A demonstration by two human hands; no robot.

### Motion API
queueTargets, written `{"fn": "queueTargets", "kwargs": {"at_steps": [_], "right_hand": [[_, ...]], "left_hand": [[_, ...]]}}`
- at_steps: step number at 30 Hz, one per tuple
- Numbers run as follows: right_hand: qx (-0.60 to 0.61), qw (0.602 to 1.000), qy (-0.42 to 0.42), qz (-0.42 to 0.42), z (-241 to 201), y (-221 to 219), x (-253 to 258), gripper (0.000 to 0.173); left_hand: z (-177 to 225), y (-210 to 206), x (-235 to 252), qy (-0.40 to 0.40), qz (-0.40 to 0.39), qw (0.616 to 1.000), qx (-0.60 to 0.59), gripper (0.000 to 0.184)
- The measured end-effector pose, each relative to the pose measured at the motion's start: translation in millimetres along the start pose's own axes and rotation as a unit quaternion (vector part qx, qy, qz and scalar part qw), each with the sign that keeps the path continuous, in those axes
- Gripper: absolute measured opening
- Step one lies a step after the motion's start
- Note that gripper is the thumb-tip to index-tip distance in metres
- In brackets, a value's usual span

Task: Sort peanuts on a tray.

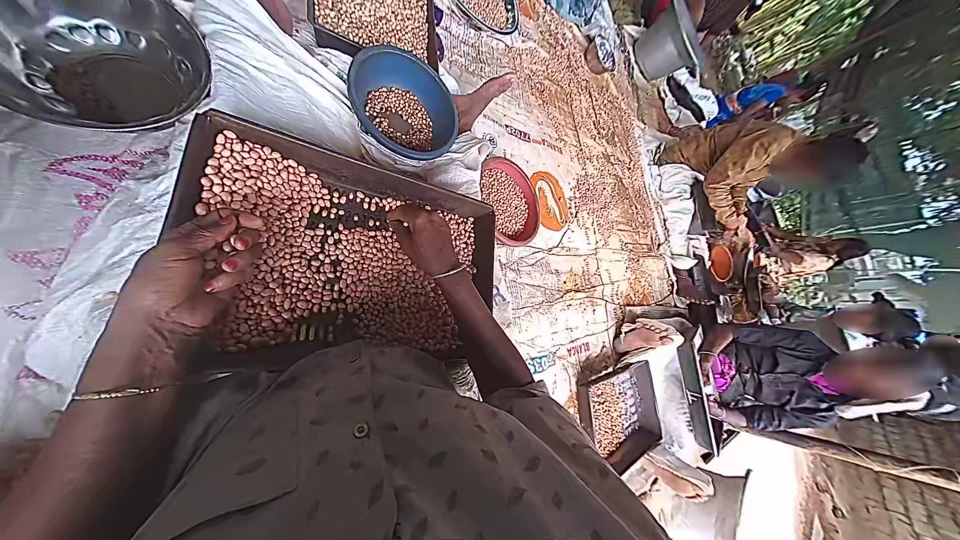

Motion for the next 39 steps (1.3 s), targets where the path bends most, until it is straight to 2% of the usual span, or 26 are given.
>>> {"fn": "queueTargets", "kwargs": {"at_steps": [3, 7, 9, 11, 14, 16, 17, 19, 22, 23, 25, 27, 29, 32, 35, 37, 39], "right_hand": [[-0.105, 0.991, -0.038, -0.074, -13.8, -25.9, 5.4, 0.022], [-0.104, 0.994, -0.025, -0.02, -20.6, -22.5, -13.1, 0.02], [-0.108, 0.992, -0.055, -0.035, -12.3, -26.7, -6.8, 0.02], [-0.059, 0.997, -0.055, -0.022, -10.1, -24.4, -2.4, 0.021], [0.141, 0.985, 0.069, 0.068, -44.6, 2.3, -12.0, 0.016], [0.233, 0.962, 0.134, 0.055, -76.2, 10.2, -21.7, 0.027], [0.239, 0.959, 0.142, 0.052, -82.8, 7.8, -20.1, 0.031], [0.219, 0.966, 0.126, 0.045, -78.5, -2.4, -14.6, 0.028], [0.203, 0.969, 0.141, 0.009, -67.1, -27.3, -11.6, 0.021], [0.161, 0.972, 0.173, 0.005, -67.3, -37.9, -17.0, 0.023], [0.001, 0.967, 0.255, 0.021, -61.1, -64.1, -36.1, 0.031], [-0.121, 0.945, 0.294, 0.079, -41.4, -73.4, -51.6, 0.026], [-0.161, 0.949, 0.249, 0.105, -13.2, -60.9, -51.8, 0.022], [-0.205, 0.965, 0.096, 0.134, 31.7, -34.4, -37.9, 0.027], [-0.183, 0.972, -0.036, 0.141, 39.1, -3.6, -27.6, 0.031], [-0.102, 0.984, -0.019, 0.144, 8.3, 10.3, -27.0, 0.031], [0.007, 0.99, 0.065, 0.123, -38.9, 6.0, -25.3, 0.027]], "left_hand": [[1.5, 2.0, -1.8, 0.006, 0.017, 1.0, -0.001, 0.033], [1.1, 2.7, -2.3, 0.024, 0.038, 0.999, -0.004, 0.034], [2.3, -4.0, -4.7, 0.037, 0.067, 0.997, 0.024, 0.036], [1.3, -7.5, -7.5, 0.055, 0.082, 0.993, 0.071, 0.043], [-4.3, -11.9, -8.3, 0.08, 0.051, 0.988, 0.126, 0.055], [-7.2, -14.9, -10.6, 0.1, 0.032, 0.986, 0.132, 0.057], [-7.3, -16.1, -10.3, 0.104, 0.019, 0.988, 0.116, 0.058], [-5.1, -17.5, -9.7, 0.083, -0.001, 0.995, 0.051, 0.052], [9.3, -10.9, -12.0, -0.004, -0.001, 0.999, -0.04, 0.038], [13.9, -7.4, -13.7, -0.032, 0.002, 0.997, -0.066, 0.036], [19.8, -1.9, -15.0, -0.072, -0.001, 0.991, -0.109, 0.035], [21.6, -0.8, -12.6, -0.089, -0.019, 0.987, -0.134, 0.035], [22.4, -2.7, -13.4, -0.105, -0.028, 0.983, -0.15, 0.036], [29.5, -4.9, -12.1, -0.13, -0.045, 0.974, -0.181, 0.039], [34.4, -7.1, -12.2, -0.137, -0.037, 0.972, -0.186, 0.041], [33.7, -5.5, -11.7, -0.134, -0.028, 0.974, -0.179, 0.042], [33.1, -5.4, -10.6, -0.13, -0.026, 0.975, -0.18, 0.042]]}}
Point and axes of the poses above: each hand's wrist, its own x-axis towards the middle knuckle, its own y-axis out of the back of the hand, z = x × y, the point moved 6 cm from there along x, towards the middle knuckle, and after that the axes turned 1 degree about -x, right-handed, at the moved point
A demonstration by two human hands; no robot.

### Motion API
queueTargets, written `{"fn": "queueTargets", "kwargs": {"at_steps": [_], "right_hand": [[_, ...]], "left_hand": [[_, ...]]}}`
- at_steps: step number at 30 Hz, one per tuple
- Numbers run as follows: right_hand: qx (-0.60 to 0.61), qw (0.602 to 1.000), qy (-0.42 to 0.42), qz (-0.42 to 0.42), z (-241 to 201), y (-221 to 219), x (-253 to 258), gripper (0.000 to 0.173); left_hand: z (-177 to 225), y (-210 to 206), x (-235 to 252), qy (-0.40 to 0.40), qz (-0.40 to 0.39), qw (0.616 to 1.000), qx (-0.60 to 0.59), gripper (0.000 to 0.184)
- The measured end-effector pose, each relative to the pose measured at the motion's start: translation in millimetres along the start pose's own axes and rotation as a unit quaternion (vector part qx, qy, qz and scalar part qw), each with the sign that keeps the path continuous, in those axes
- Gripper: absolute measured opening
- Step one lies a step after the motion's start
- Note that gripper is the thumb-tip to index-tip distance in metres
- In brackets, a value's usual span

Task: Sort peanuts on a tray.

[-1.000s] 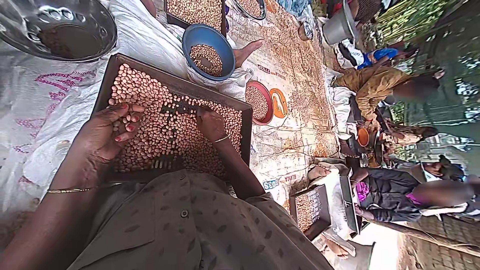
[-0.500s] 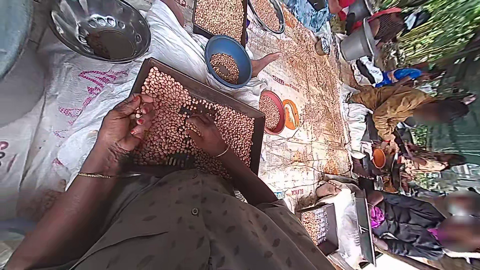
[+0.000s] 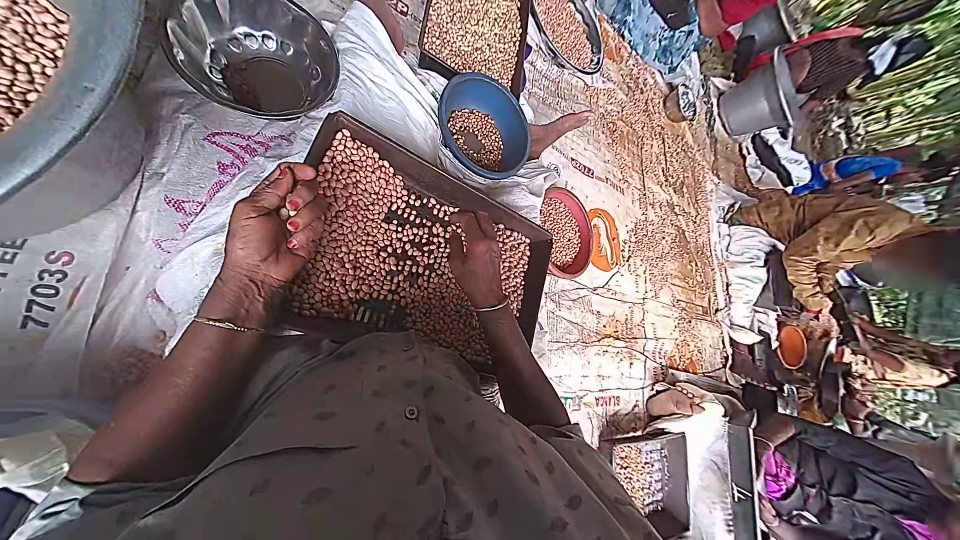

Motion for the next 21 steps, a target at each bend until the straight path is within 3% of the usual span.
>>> {"fn": "queueTargets", "kwargs": {"at_steps": [3, 6, 9, 14, 18, 21], "right_hand": [[0.147, 0.98, 0.107, -0.086, -62.8, -39.9, 7.4, 0.021], [0.099, 0.974, 0.138, -0.147, -91.2, -83.3, 3.6, 0.028], [0.069, 0.98, 0.139, -0.121, -90.1, -100.6, 2.2, 0.027], [0.121, 0.977, 0.163, -0.065, -76.9, -97.9, 2.4, 0.017], [0.106, 0.99, 0.092, 0.002, -50.1, -63.4, 12.0, 0.022], [0.106, 0.994, 0.009, 0.017, -26.1, -41.9, 18.3, 0.026]], "left_hand": [[-0.4, 0.2, 0.7, 0.001, -0.005, 1.0, -0.011, 0.041], [2.1, 1.3, -1.7, -0.004, -0.003, 1.0, 0.002, 0.041], [3.1, 2.0, -0.2, -0.008, -0.006, 1.0, -0.006, 0.041], [1.0, 2.0, 0.3, -0.003, -0.008, 1.0, 0.01, 0.04], [-1.1, 2.3, -1.4, 0.017, -0.006, 0.999, 0.046, 0.043], [-11.7, 3.4, -2.9, 0.097, 0.021, 0.988, 0.12, 0.053]]}}
Point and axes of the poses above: each hand's wrist, its own x-axis towards the middle knuckle, its own y-axis out of the back of the hand, z = x × y, the point moved 6 cm from there along x, towards the middle knuckle, and after that the axes turned 1 degree about -x, right-handed, at the moved point
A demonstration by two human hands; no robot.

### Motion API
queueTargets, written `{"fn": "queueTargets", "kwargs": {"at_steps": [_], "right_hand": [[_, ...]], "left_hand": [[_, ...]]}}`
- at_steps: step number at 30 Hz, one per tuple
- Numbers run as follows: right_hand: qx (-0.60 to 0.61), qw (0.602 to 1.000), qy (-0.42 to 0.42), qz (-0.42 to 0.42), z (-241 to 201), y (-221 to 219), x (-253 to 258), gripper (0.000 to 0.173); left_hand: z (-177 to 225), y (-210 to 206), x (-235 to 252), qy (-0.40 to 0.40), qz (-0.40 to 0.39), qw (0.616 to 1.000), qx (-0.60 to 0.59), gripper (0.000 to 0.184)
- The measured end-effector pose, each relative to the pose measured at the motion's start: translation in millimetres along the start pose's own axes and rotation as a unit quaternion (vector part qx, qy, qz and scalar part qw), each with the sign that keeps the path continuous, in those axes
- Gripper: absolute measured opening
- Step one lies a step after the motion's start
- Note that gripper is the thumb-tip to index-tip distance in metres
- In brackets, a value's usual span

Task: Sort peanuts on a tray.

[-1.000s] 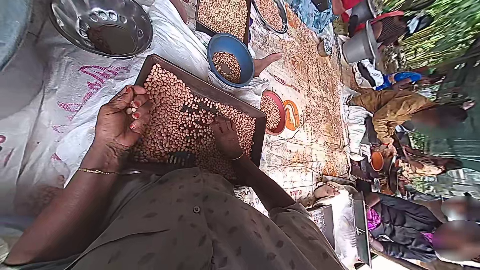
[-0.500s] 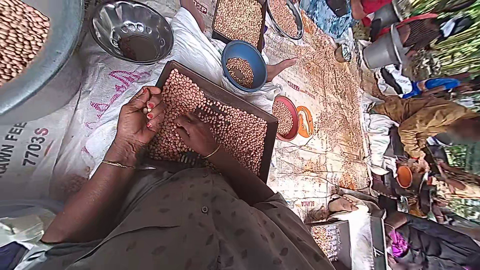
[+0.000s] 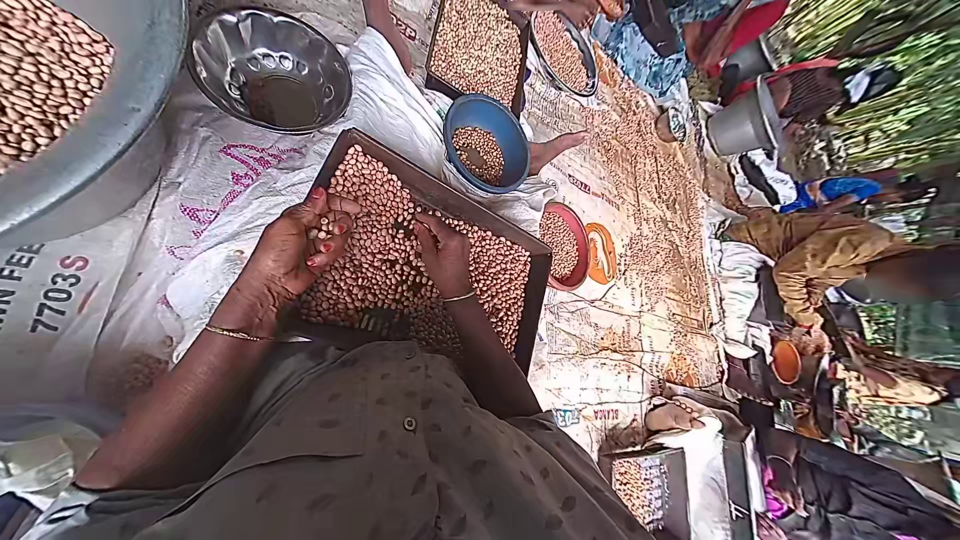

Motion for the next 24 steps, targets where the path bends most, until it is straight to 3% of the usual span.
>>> {"fn": "queueTargets", "kwargs": {"at_steps": [3, 6, 8, 11, 14, 17, 21, 24], "right_hand": [[0.133, 0.99, -0.021, -0.04, -18.3, 9.1, 0.5, 0.027], [0.284, 0.953, 0.016, -0.108, -55.6, 6.9, 0.7, 0.031], [0.259, 0.961, 0.035, -0.087, -59.2, 6.9, 4.3, 0.03], [0.201, 0.978, 0.0, -0.062, -26.5, -1.1, 20.9, 0.026], [0.201, 0.972, -0.024, -0.122, -12.6, -17.7, 24.7, 0.02], [0.19, 0.967, 0.03, -0.166, -33.4, -38.6, 18.0, 0.023], [0.01, 0.988, 0.115, -0.102, -47.9, -65.5, 8.1, 0.025], [-0.006, 0.991, 0.112, -0.074, -46.2, -72.1, 4.0, 0.023]], "left_hand": [[-12.2, -4.9, -5.4, 0.082, 0.029, 0.993, 0.079, 0.057], [-13.3, -4.3, -4.4, 0.113, 0.035, 0.976, 0.184, 0.057], [-19.0, -0.2, -5.9, 0.103, 0.017, 0.978, 0.18, 0.055], [-15.8, 1.0, -4.9, 0.062, -0.021, 0.994, 0.086, 0.047], [-2.7, -0.2, -4.9, -0.018, -0.036, 0.998, -0.038, 0.037], [0.0, 1.9, -11.4, -0.08, -0.046, 0.992, -0.087, 0.034], [4.5, 3.0, -7.8, -0.08, -0.052, 0.991, -0.098, 0.034], [8.1, 2.4, -5.3, -0.079, -0.053, 0.99, -0.104, 0.036]]}}
Point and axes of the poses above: each hand's wrist, its own x-axis towards the middle knuckle, its own y-axis out of the back of the hand, z = x × y, the point moved 6 cm from there along x, towards the middle knuckle, and after that the axes turned 1 degree about -x, right-handed, at the moved point
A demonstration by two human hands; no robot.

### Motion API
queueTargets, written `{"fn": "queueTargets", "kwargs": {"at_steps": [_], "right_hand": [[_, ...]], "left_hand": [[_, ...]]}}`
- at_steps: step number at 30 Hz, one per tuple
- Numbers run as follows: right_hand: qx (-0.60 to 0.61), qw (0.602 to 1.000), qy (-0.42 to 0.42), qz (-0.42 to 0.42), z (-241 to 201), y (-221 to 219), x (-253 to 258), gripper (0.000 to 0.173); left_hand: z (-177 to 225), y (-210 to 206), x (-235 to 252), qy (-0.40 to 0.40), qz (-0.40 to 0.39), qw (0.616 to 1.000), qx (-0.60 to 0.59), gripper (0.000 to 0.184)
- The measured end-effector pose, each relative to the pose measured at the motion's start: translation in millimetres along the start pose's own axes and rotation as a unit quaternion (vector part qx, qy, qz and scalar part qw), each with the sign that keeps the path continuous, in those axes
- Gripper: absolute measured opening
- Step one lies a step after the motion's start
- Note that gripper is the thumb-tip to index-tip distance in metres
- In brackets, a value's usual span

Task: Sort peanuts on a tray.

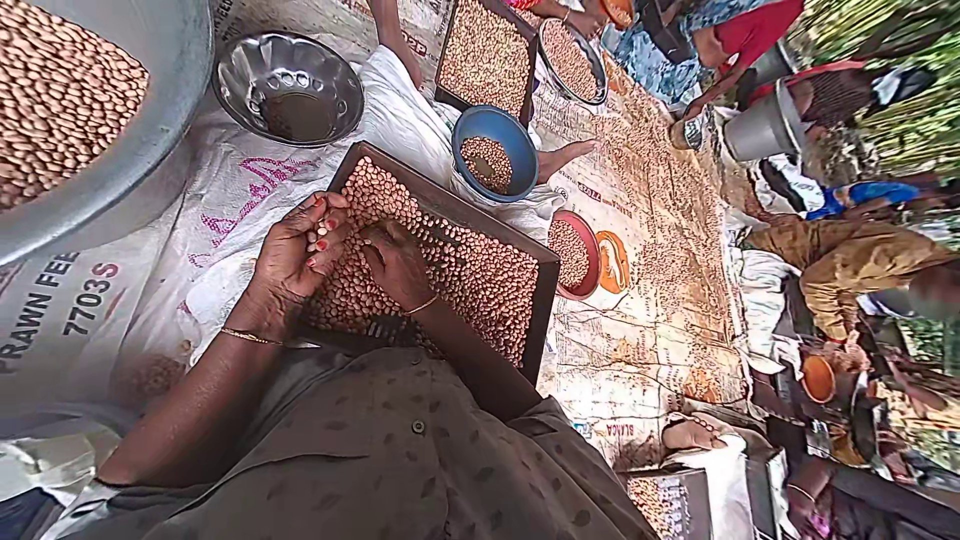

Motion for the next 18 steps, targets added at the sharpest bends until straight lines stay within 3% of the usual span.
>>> {"fn": "queueTargets", "kwargs": {"at_steps": [6, 10, 13, 16, 18], "right_hand": [[0.006, 1.0, -0.027, -0.006, 8.3, 13.6, -1.7, 0.021], [-0.029, 0.985, -0.137, 0.1, 60.6, 51.2, 0.2, 0.019], [0.118, 0.967, -0.178, 0.136, 72.0, 83.9, -6.4, 0.018], [0.308, 0.944, -0.107, 0.044, 26.9, 95.1, -8.3, 0.026], [0.322, 0.943, -0.078, 0.019, 13.8, 92.0, -5.9, 0.029]], "left_hand": [[0.8, -2.3, 4.6, 0.006, 0.001, 1.0, 0.002, 0.039], [-8.7, 2.6, -6.3, 0.035, 0.018, 0.998, 0.043, 0.038], [-19.3, 5.3, -13.2, 0.105, 0.062, 0.986, 0.116, 0.05], [-26.6, 0.2, -0.1, 0.189, 0.055, 0.955, 0.223, 0.059], [-32.5, 5.6, -1.0, 0.204, 0.027, 0.951, 0.23, 0.056]]}}
Point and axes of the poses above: each hand's wrist, its own x-axis towards the middle knuckle, its own y-axis out of the back of the hand, z = x × y, the point moved 6 cm from there along x, towards the middle knuckle, and after that the axes turned 1 degree about -x, right-handed, at the moved point
